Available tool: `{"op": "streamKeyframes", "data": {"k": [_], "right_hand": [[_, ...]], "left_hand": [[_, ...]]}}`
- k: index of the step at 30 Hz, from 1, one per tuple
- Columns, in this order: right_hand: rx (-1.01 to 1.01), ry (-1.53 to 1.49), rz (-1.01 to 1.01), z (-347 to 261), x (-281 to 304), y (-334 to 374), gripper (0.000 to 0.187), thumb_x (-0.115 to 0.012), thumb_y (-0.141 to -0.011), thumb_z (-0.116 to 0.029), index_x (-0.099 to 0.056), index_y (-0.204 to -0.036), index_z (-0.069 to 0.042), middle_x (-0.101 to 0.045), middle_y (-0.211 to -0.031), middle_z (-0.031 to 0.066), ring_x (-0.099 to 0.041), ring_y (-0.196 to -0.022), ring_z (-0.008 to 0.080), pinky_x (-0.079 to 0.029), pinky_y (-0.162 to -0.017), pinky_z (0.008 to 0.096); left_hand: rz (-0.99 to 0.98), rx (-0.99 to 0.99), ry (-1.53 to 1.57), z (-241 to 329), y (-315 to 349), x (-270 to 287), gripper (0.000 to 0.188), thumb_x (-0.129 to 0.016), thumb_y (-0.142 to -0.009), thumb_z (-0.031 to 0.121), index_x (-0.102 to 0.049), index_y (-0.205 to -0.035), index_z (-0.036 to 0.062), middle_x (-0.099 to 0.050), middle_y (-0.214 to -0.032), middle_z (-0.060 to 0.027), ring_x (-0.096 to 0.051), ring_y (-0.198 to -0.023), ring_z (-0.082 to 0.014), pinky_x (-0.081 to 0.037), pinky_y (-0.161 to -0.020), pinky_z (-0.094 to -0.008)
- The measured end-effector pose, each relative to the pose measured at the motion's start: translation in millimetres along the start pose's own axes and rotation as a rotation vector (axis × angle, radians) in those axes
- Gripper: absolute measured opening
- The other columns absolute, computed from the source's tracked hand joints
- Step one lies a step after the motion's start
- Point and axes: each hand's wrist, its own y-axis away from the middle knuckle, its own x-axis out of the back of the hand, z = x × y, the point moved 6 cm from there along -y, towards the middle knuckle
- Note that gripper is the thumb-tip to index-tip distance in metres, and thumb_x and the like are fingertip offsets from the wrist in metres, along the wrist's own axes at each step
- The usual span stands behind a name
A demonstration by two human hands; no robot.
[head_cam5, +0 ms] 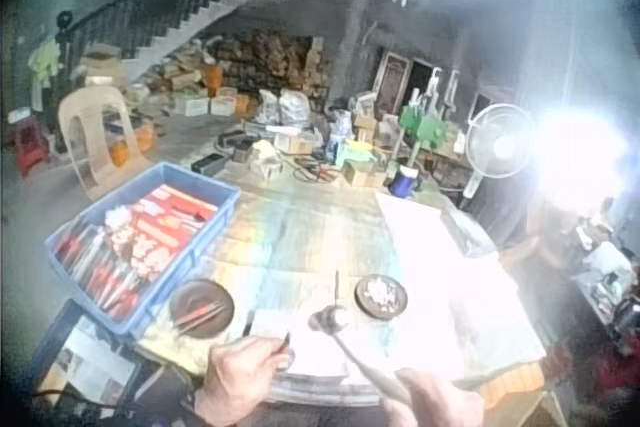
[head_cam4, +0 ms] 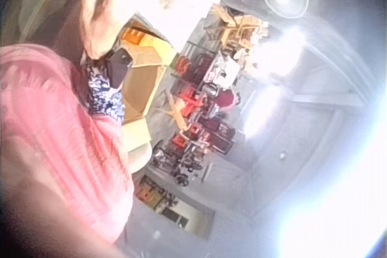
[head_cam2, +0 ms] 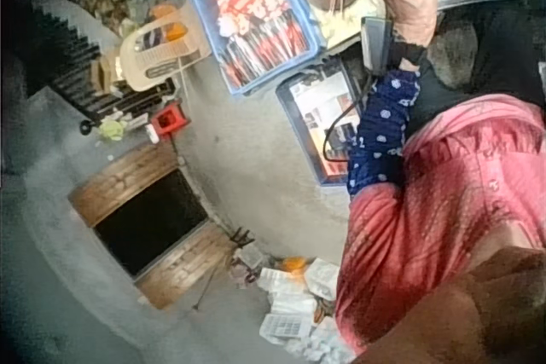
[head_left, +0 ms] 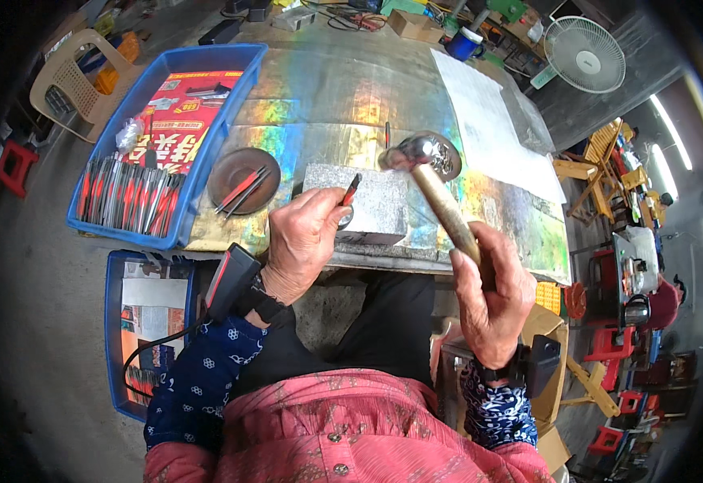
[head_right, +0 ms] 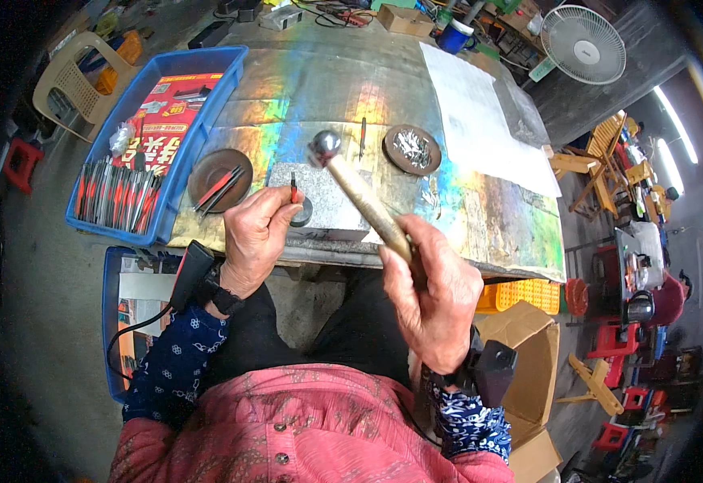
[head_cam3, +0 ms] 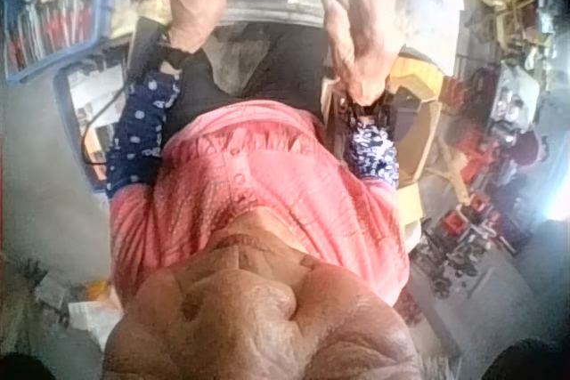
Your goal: The person repeatedly picks up small metal rods from a tray, places them on a metal block, and strikes them with a hammer to shape or flatten the ends. After each strike, the rod is returned to the tray. The person also briefly uses a caliper to measure a rod.
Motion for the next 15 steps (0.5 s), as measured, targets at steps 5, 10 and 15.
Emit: {"op": "streamKeyframes", "data": {"k": [5, 10, 15], "right_hand": [[-0.113, -0.160, -0.056, -14, 5, -6, 0.027, -0.067, -0.084, -0.002, -0.061, -0.110, 0.003, -0.065, -0.082, 0.0140, -0.063, -0.065, 0.0178, -0.050, -0.061, 0.0264], [-0.002, -0.062, -0.033, -25, 15, -11, 0.028, -0.065, -0.085, -0.002, -0.061, -0.112, 0.006, -0.067, -0.085, 0.0158, -0.065, -0.069, 0.0186, -0.051, -0.065, 0.0282], [0.169, -0.002, 0.016, -31, 11, -14, 0.033, -0.064, -0.086, -0.004, -0.059, -0.116, 0.007, -0.066, -0.088, 0.0192, -0.064, -0.069, 0.0239, -0.051, -0.066, 0.0306]], "left_hand": [[0.028, 0.002, 0.057, 1, 1, 1, 0.018, -0.068, -0.079, 0.000, -0.064, -0.097, -0.0007, -0.064, -0.084, -0.0176, -0.065, -0.075, -0.0347, -0.050, -0.062, -0.0363], [0.027, -0.003, 0.044, 2, 1, 2, 0.016, -0.067, -0.080, 0.001, -0.064, -0.095, -0.0007, -0.063, -0.081, -0.0168, -0.063, -0.072, -0.0347, -0.049, -0.060, -0.0374], [0.044, -0.007, 0.062, 1, 1, 1, 0.015, -0.068, -0.079, 0.001, -0.063, -0.094, -0.0005, -0.062, -0.081, -0.0171, -0.063, -0.072, -0.0355, -0.048, -0.060, -0.0385]]}}
